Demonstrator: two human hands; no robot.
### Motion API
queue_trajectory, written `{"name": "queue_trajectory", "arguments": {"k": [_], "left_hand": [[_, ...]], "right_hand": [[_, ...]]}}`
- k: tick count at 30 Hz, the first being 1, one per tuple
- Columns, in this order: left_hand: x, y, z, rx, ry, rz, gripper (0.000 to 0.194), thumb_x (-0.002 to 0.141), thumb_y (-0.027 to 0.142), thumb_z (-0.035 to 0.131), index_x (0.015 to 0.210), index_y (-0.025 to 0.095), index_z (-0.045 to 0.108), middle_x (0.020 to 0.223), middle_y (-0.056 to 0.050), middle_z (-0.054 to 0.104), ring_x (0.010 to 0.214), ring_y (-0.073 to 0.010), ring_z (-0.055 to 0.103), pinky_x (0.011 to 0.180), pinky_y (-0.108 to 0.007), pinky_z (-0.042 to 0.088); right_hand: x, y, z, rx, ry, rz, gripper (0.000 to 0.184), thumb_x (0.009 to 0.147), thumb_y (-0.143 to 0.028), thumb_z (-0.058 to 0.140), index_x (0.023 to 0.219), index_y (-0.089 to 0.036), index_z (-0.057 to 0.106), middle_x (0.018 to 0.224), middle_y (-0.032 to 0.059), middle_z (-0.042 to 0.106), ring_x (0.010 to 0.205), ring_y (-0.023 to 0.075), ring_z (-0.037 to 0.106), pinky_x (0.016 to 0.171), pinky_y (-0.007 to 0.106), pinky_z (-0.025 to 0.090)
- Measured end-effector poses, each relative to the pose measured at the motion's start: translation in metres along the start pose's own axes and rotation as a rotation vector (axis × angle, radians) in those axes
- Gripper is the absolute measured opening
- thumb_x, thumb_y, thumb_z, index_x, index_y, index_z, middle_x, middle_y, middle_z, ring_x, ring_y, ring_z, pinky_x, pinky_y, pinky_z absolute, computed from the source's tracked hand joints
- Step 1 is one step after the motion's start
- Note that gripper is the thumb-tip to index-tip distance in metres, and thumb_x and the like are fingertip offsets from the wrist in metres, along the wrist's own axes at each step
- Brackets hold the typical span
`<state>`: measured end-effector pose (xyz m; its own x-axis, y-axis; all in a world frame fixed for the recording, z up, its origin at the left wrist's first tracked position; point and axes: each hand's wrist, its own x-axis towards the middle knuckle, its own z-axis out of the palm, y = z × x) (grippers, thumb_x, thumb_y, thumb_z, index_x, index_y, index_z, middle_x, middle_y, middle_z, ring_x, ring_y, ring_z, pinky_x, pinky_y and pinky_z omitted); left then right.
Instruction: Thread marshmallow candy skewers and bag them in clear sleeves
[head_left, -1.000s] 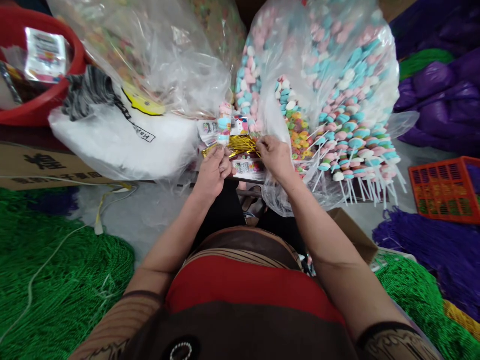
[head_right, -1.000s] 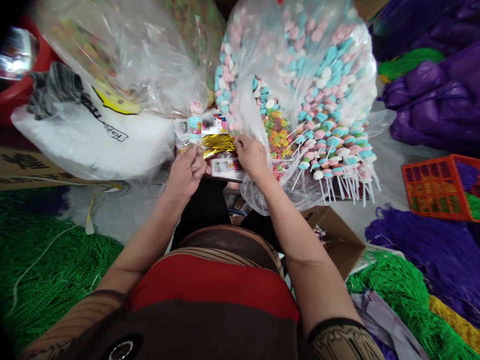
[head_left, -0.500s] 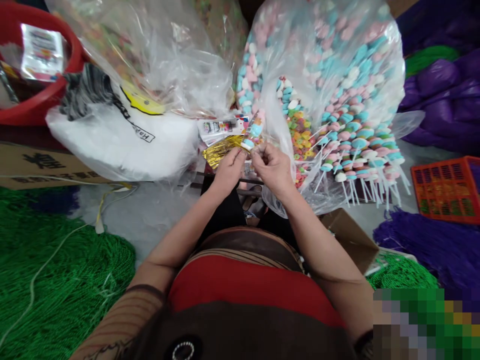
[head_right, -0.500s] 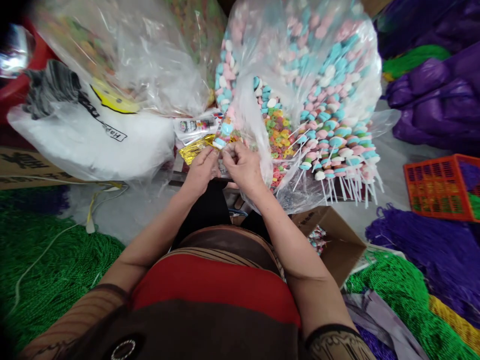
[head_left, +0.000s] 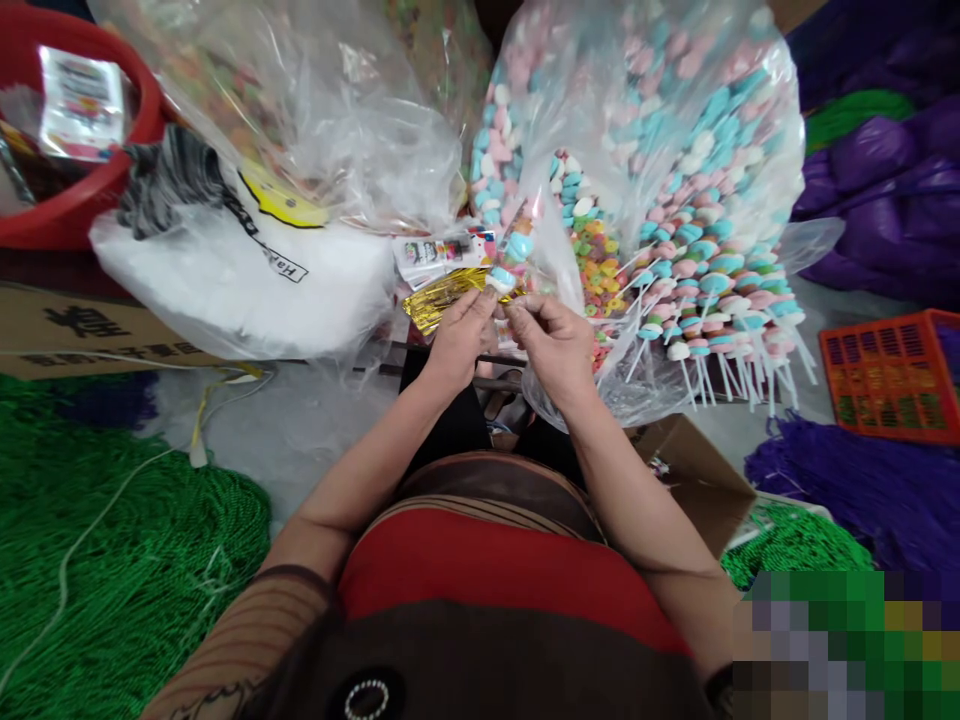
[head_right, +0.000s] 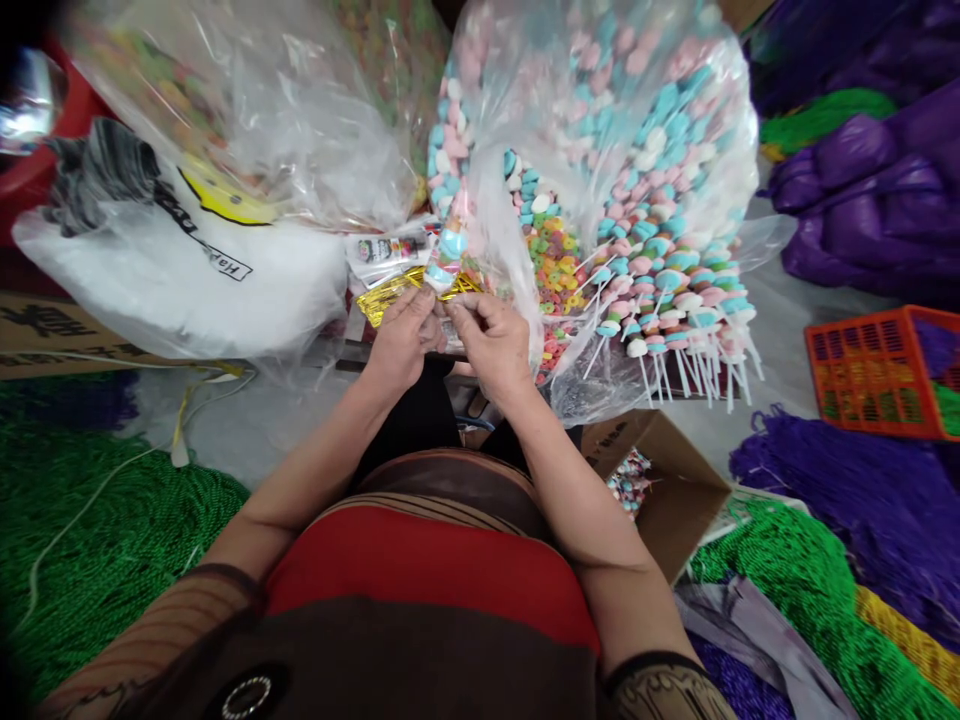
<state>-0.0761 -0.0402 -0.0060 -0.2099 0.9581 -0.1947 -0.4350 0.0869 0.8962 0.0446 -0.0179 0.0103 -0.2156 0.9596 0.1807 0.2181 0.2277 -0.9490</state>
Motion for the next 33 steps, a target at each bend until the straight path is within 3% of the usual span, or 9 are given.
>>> {"name": "queue_trajectory", "arguments": {"k": [5,10,13,15,20,25,29,31,33], "left_hand": [[-0.014,0.025,0.004,-0.173,-0.225,-0.271,0.050,0.104,0.047,0.050,0.062,0.019,0.051,0.041,0.012,0.021,0.031,-0.0037,0.020,0.042,-0.019,0.039],[-0.021,0.036,0.002,-0.252,-0.418,-0.490,0.055,0.107,0.026,0.034,0.055,0.017,0.050,0.038,0.011,0.019,0.027,-0.0050,0.019,0.040,-0.020,0.041],[-0.024,0.036,0.002,-0.288,-0.453,-0.560,0.059,0.108,0.024,0.028,0.053,0.017,0.049,0.037,0.010,0.019,0.026,-0.0054,0.019,0.039,-0.020,0.040],[-0.025,0.034,0.004,-0.314,-0.432,-0.556,0.059,0.110,0.029,0.031,0.055,0.017,0.049,0.037,0.010,0.020,0.027,-0.0051,0.020,0.039,-0.019,0.039],[-0.023,0.023,0.017,-0.306,-0.254,-0.362,0.049,0.104,0.047,0.053,0.064,0.019,0.049,0.043,0.012,0.026,0.032,-0.0037,0.023,0.043,-0.018,0.039],[-0.014,0.007,0.023,-0.066,-0.024,-0.014,0.051,0.098,0.058,0.059,0.067,0.020,0.046,0.053,0.009,0.036,0.042,-0.0048,0.032,0.046,-0.019,0.034],[-0.007,0.000,0.011,0.341,-0.050,0.239,0.047,0.097,0.063,0.057,0.076,0.020,0.055,0.068,0.003,0.056,0.068,-0.0116,0.057,0.069,-0.025,0.047],[-0.006,0.004,0.006,0.439,-0.104,0.338,0.044,0.098,0.064,0.055,0.093,0.020,0.061,0.091,-0.004,0.069,0.093,-0.0175,0.066,0.087,-0.031,0.052],[-0.008,0.017,0.004,0.421,-0.168,0.416,0.044,0.098,0.061,0.054,0.115,0.021,0.061,0.122,-0.011,0.069,0.121,-0.0227,0.064,0.102,-0.037,0.051]], "right_hand": [[0.000,-0.003,-0.007,0.262,-0.071,0.166,0.041,0.079,-0.062,0.081,0.077,-0.023,0.069,0.068,-0.0025,0.068,0.060,0.0130,0.061,0.058,0.027,0.055],[0.004,0.004,-0.020,0.442,-0.231,0.171,0.044,0.059,-0.057,0.096,0.081,-0.025,0.074,0.086,-0.0012,0.077,0.086,0.0193,0.072,0.085,0.037,0.062],[0.004,0.009,-0.024,0.467,-0.323,0.230,0.042,0.061,-0.059,0.094,0.079,-0.026,0.076,0.084,0.0002,0.077,0.090,0.0224,0.073,0.087,0.041,0.061],[0.002,0.011,-0.020,0.471,-0.258,0.237,0.040,0.062,-0.060,0.093,0.075,-0.026,0.075,0.081,0.0003,0.076,0.087,0.0224,0.072,0.083,0.041,0.060],[0.000,0.013,-0.002,0.386,0.049,0.140,0.033,0.073,-0.053,0.087,0.069,-0.025,0.070,0.073,-0.0023,0.068,0.072,0.0160,0.065,0.072,0.032,0.056],[0.003,0.011,0.007,0.193,0.153,-0.002,0.032,0.087,-0.049,0.075,0.071,-0.024,0.064,0.071,-0.0025,0.063,0.074,0.0162,0.062,0.074,0.032,0.055],[0.002,-0.002,-0.002,0.000,0.193,-0.149,0.021,0.090,-0.037,0.069,0.075,-0.023,0.064,0.077,-0.0024,0.066,0.079,0.0157,0.063,0.083,0.033,0.053],[0.001,-0.010,-0.008,-0.105,0.207,-0.264,0.017,0.090,-0.031,0.067,0.075,-0.024,0.062,0.080,-0.0017,0.066,0.081,0.0165,0.064,0.084,0.035,0.053],[-0.001,-0.016,-0.012,-0.192,0.216,-0.369,0.013,0.091,-0.026,0.065,0.078,-0.024,0.062,0.083,0.0004,0.068,0.084,0.0186,0.065,0.086,0.038,0.054]]}}
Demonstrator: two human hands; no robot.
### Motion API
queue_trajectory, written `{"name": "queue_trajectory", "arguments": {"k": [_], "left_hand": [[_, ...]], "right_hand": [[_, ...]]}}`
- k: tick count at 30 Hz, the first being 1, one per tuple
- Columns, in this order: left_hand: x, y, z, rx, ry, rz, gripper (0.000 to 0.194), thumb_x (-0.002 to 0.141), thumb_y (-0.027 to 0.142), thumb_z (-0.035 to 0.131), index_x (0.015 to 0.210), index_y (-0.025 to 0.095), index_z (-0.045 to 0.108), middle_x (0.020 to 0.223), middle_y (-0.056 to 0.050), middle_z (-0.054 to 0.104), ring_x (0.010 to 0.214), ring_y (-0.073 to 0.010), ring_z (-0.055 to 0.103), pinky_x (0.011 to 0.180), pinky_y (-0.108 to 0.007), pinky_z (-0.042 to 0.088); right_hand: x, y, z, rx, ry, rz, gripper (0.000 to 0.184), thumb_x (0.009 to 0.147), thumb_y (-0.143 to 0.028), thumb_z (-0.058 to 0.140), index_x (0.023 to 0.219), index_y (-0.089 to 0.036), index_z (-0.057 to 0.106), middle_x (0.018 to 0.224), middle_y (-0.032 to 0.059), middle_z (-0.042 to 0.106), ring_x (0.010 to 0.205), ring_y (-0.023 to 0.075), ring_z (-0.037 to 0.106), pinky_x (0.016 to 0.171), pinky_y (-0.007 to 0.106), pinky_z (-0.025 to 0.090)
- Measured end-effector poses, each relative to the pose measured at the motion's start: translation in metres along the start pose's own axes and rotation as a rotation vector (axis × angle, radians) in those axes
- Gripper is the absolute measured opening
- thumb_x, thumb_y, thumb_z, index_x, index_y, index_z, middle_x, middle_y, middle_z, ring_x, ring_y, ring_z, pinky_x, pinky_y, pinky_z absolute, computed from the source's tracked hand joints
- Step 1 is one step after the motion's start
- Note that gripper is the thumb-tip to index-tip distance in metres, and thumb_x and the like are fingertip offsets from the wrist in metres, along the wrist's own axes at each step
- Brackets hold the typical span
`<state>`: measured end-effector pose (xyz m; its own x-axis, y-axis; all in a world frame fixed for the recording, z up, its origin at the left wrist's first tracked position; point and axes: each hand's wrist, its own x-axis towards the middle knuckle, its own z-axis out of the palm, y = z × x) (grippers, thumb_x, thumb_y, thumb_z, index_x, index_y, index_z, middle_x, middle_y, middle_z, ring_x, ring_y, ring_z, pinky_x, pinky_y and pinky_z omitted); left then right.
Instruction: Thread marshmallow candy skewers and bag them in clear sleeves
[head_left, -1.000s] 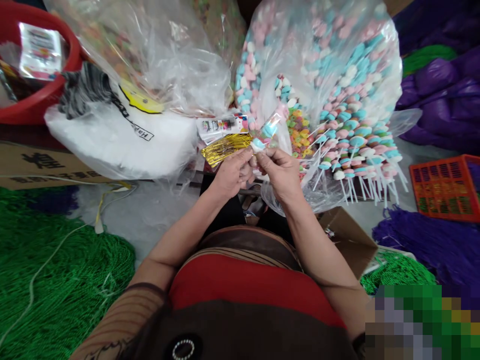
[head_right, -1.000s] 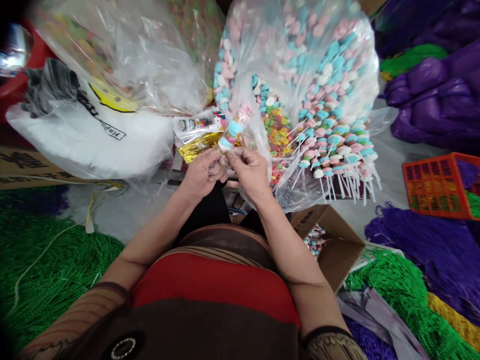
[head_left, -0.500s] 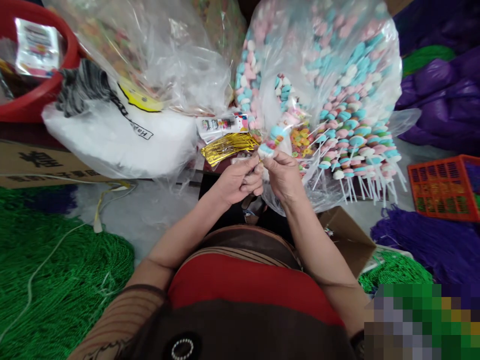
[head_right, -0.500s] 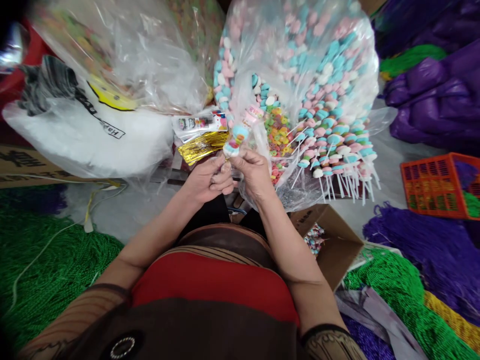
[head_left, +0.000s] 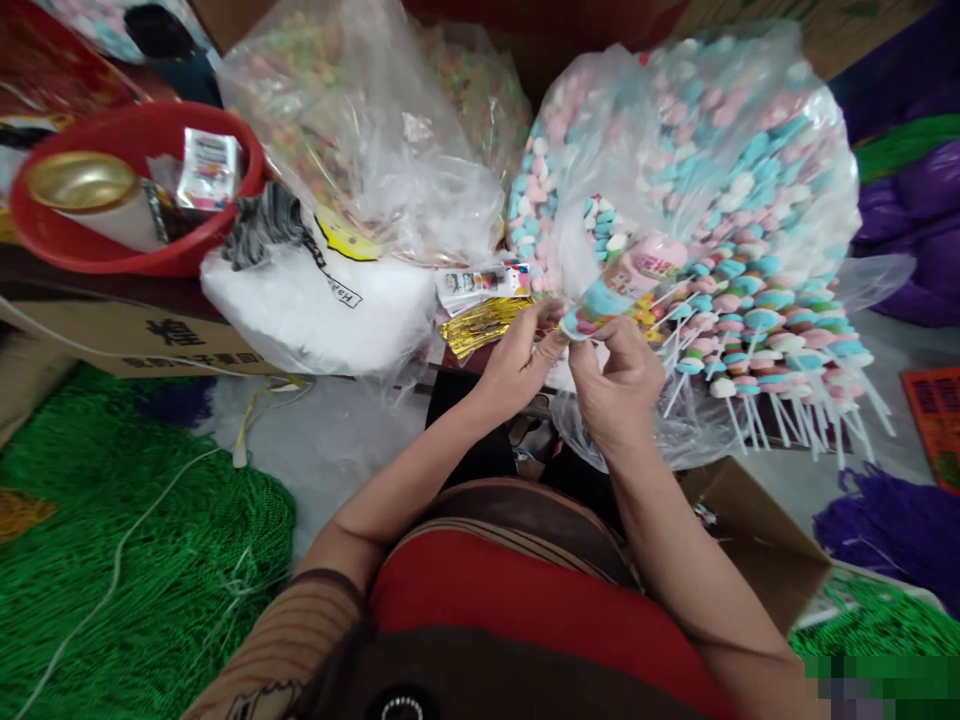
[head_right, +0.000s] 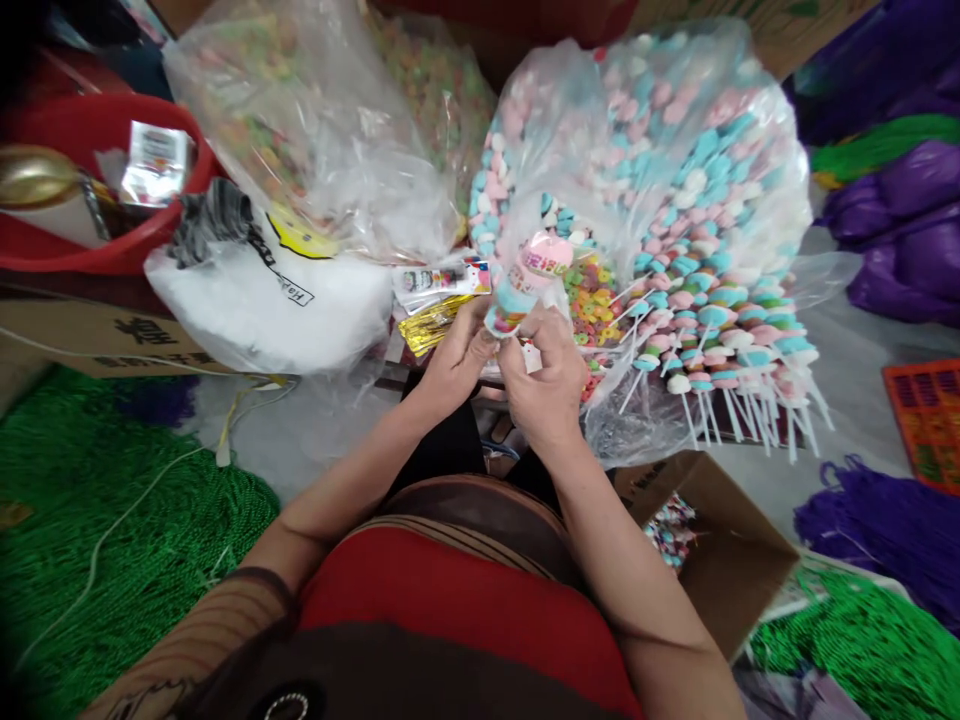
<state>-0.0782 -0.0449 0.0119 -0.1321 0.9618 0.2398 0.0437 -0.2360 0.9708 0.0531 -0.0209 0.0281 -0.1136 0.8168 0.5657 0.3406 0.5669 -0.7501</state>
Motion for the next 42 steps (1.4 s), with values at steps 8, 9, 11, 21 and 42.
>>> {"name": "queue_trajectory", "arguments": {"k": [8,9,11,21,42], "left_hand": [[-0.014,0.081,-0.027,-0.208,-0.413,0.251,0.047,0.105,0.053,0.042,0.102,0.021,0.077,0.107,-0.009,0.077,0.116,-0.0288,0.069,0.108,-0.051,0.046],[-0.017,0.082,-0.028,-0.162,-0.485,0.271,0.054,0.105,0.055,0.040,0.092,0.020,0.078,0.094,-0.010,0.078,0.102,-0.0263,0.072,0.109,-0.050,0.046],[-0.019,0.075,-0.024,-0.063,-0.561,0.207,0.061,0.102,0.062,0.042,0.074,0.020,0.076,0.072,-0.008,0.074,0.078,-0.0203,0.069,0.104,-0.044,0.048],[0.002,0.066,-0.041,-0.422,-0.246,-0.390,0.089,0.093,0.087,0.014,0.061,0.021,0.065,0.030,0.004,0.028,0.030,-0.0100,0.028,0.042,-0.025,0.037],[-0.030,0.032,0.009,0.381,-0.313,0.036,0.043,0.096,0.050,0.061,0.065,0.020,0.068,0.062,-0.003,0.064,0.063,-0.0165,0.059,0.067,-0.027,0.041]], "right_hand": [[0.007,0.001,-0.008,-0.071,-0.093,-0.159,0.013,0.096,-0.036,0.062,0.093,-0.026,0.070,0.098,0.0076,0.077,0.099,0.0265,0.072,0.088,0.045,0.059],[0.011,-0.001,-0.010,-0.070,-0.087,-0.159,0.014,0.097,-0.036,0.062,0.092,-0.025,0.071,0.097,0.0071,0.077,0.098,0.0260,0.072,0.088,0.045,0.059],[0.021,-0.010,-0.015,-0.074,-0.046,-0.148,0.015,0.098,-0.035,0.061,0.090,-0.025,0.070,0.093,0.0060,0.076,0.094,0.0247,0.072,0.089,0.045,0.058],[0.021,-0.023,-0.016,-0.045,-0.170,-0.204,0.015,0.098,-0.034,0.062,0.088,-0.027,0.071,0.098,0.0059,0.076,0.102,0.0257,0.072,0.097,0.050,0.057],[-0.008,-0.018,-0.037,0.463,-0.281,0.360,0.028,0.090,-0.052,0.075,0.086,-0.025,0.070,0.100,0.0038,0.078,0.095,0.0218,0.074,0.088,0.039,0.059]]}}
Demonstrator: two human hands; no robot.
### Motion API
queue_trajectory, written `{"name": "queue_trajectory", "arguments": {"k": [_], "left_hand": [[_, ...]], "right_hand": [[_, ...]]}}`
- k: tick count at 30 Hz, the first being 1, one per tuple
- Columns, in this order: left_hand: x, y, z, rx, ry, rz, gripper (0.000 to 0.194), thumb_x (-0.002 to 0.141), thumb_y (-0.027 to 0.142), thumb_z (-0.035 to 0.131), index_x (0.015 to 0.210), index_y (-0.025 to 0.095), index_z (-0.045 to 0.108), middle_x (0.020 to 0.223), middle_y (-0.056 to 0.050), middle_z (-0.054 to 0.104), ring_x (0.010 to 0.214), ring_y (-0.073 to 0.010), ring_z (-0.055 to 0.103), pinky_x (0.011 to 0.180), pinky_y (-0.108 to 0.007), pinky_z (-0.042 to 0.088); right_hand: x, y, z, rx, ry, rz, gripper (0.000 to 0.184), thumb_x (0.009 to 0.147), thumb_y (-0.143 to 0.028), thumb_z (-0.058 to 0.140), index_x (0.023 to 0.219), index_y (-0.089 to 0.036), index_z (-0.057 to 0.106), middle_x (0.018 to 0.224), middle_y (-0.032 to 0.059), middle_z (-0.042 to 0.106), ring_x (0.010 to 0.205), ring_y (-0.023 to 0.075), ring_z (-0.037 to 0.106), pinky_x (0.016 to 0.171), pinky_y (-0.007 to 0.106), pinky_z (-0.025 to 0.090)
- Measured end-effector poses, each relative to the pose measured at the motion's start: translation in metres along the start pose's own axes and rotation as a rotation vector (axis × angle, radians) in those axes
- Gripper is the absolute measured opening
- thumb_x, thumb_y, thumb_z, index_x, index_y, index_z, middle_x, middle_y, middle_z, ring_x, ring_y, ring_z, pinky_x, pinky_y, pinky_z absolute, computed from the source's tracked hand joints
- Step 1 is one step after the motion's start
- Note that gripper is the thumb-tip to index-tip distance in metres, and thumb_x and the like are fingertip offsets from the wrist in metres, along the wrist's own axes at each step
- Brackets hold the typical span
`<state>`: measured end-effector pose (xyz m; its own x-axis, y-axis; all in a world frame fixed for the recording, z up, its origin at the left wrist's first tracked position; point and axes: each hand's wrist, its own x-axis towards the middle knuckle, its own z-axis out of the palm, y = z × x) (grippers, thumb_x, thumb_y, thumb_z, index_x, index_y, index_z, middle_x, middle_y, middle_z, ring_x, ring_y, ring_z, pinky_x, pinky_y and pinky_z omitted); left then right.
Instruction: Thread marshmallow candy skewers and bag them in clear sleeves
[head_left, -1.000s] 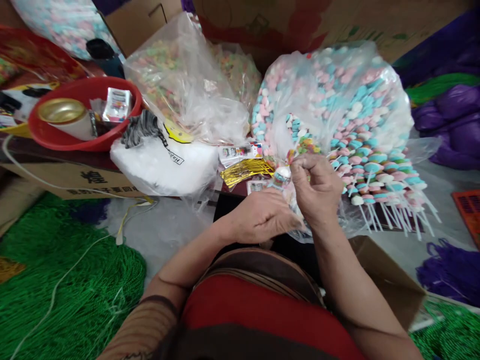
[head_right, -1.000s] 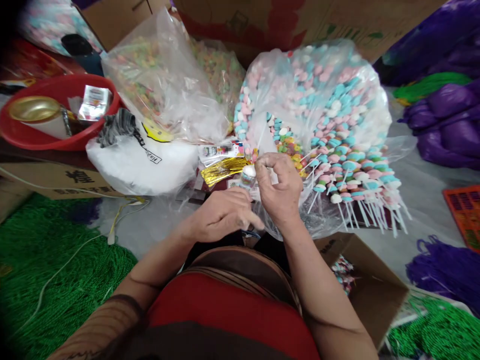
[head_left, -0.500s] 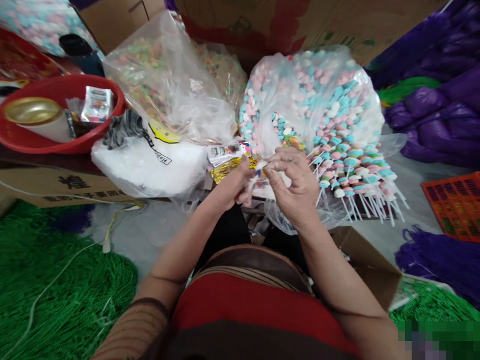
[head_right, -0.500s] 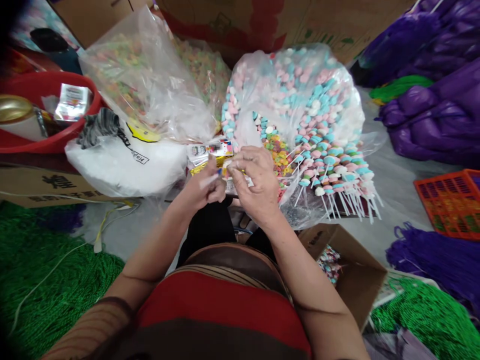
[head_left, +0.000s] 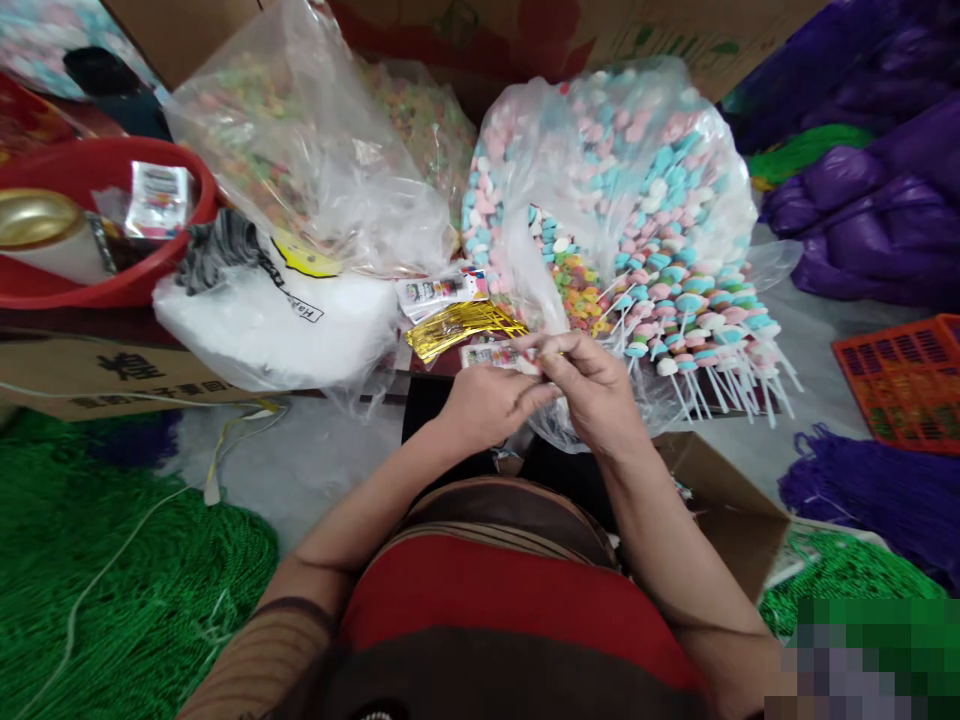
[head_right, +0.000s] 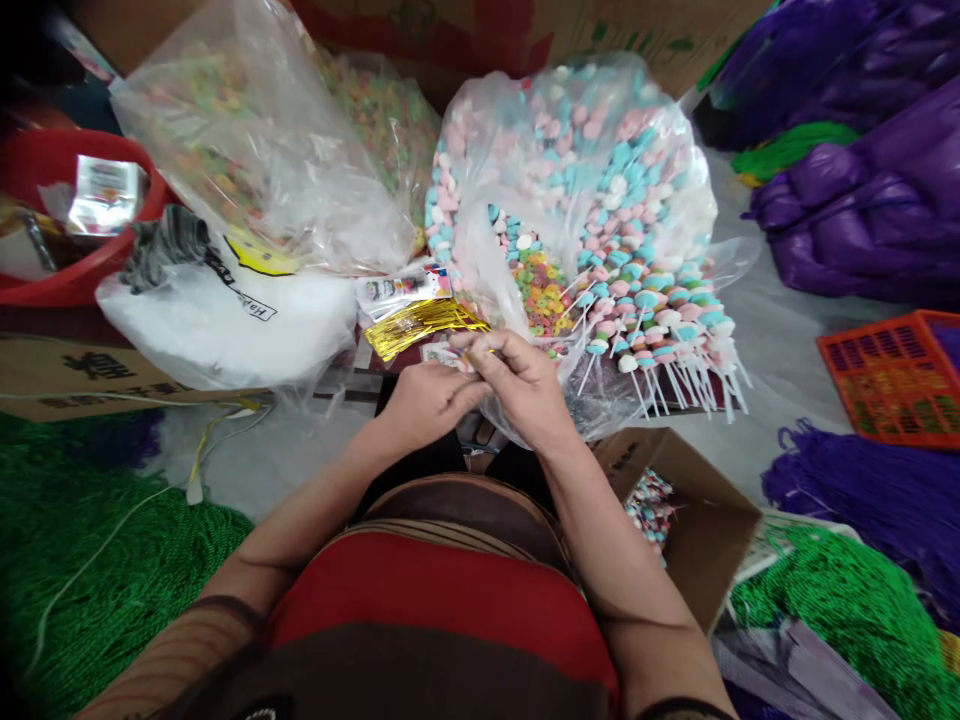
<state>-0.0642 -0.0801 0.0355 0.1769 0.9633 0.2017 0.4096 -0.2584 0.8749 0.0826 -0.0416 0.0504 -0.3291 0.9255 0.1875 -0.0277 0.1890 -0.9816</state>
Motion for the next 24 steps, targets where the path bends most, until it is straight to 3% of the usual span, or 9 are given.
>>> {"name": "queue_trajectory", "arguments": {"k": [3,5,8,10,11,12,15,18,24], "left_hand": [[-0.005,0.003,0.024,0.019,-0.160,0.150,0.021,0.093,0.042,0.066,0.088,0.025,0.079,0.079,-0.005,0.074,0.079,-0.0208,0.067,0.080,-0.031,0.046],[-0.006,0.000,0.029,-0.007,-0.252,0.217,0.022,0.096,0.042,0.064,0.097,0.028,0.080,0.081,-0.005,0.076,0.081,-0.0209,0.068,0.083,-0.032,0.046],[0.002,-0.016,0.017,0.146,-0.161,0.168,0.033,0.103,0.042,0.053,0.095,0.025,0.080,0.084,-0.007,0.076,0.084,-0.0218,0.067,0.085,-0.034,0.045],[0.013,-0.031,0.003,0.354,-0.030,0.073,0.035,0.104,0.038,0.050,0.097,0.021,0.079,0.093,-0.011,0.077,0.093,-0.0254,0.066,0.090,-0.038,0.044],[0.019,-0.039,-0.002,0.463,0.016,0.016,0.032,0.103,0.036,0.052,0.100,0.020,0.079,0.098,-0.013,0.076,0.098,-0.0274,0.065,0.092,-0.040,0.043],[0.026,-0.046,-0.007,0.563,0.028,-0.028,0.029,0.102,0.034,0.054,0.104,0.019,0.078,0.103,-0.014,0.075,0.102,-0.0295,0.064,0.093,-0.041,0.042],[0.040,-0.061,-0.008,0.767,-0.022,-0.096,0.029,0.097,0.035,0.064,0.116,0.016,0.075,0.115,-0.017,0.071,0.113,-0.0350,0.059,0.096,-0.045,0.041],[0.049,-0.065,0.001,0.846,-0.095,-0.128,0.028,0.096,0.035,0.065,0.113,0.015,0.075,0.119,-0.018,0.069,0.116,-0.0368,0.057,0.095,-0.047,0.040],[0.057,-0.065,0.001,0.887,-0.108,-0.213,0.028,0.103,0.026,0.050,0.110,0.014,0.074,0.117,-0.018,0.070,0.113,-0.0352,0.059,0.096,-0.048,0.038]], "right_hand": [[-0.026,0.004,-0.023,0.061,0.105,0.119,0.031,0.085,-0.053,0.080,0.087,-0.025,0.068,0.080,-0.0005,0.074,0.073,0.0183,0.071,0.067,0.032,0.058],[-0.048,0.013,-0.051,0.060,0.261,0.148,0.031,0.081,-0.054,0.083,0.087,-0.027,0.067,0.075,-0.0015,0.072,0.064,0.0178,0.069,0.055,0.029,0.053],[-0.089,0.040,-0.114,-0.064,0.603,0.167,0.027,0.078,-0.052,0.085,0.088,-0.032,0.069,0.075,0.0032,0.074,0.053,0.0188,0.066,0.043,0.031,0.042],[-0.119,0.065,-0.164,-0.321,0.788,0.133,0.029,0.073,-0.057,0.086,0.084,-0.034,0.071,0.071,0.0062,0.072,0.047,0.0190,0.061,0.044,0.036,0.041],[-0.134,0.077,-0.187,-0.525,0.885,0.038,0.032,0.072,-0.065,0.082,0.078,-0.036,0.071,0.065,0.0063,0.069,0.045,0.0193,0.059,0.045,0.039,0.040],[-0.148,0.088,-0.209,-0.734,0.901,-0.045,0.038,0.070,-0.075,0.075,0.070,-0.037,0.068,0.057,0.0054,0.063,0.043,0.0198,0.055,0.045,0.041,0.038],[-0.182,0.108,-0.255,-0.930,0.908,-0.081,0.040,0.067,-0.078,0.069,0.056,-0.041,0.060,0.042,0.0014,0.044,0.037,0.0193,0.040,0.048,0.045,0.030],[-0.200,0.113,-0.273,-0.985,0.925,-0.087,0.046,0.063,-0.084,0.064,0.053,-0.040,0.053,0.039,-0.0017,0.035,0.035,0.0179,0.030,0.050,0.046,0.027],[-0.189,0.126,-0.269,-0.973,1.032,-0.099,0.055,0.062,-0.093,0.054,0.060,-0.039,0.055,0.049,0.0031,0.048,0.041,0.0234,0.047,0.053,0.050,0.033]]}}
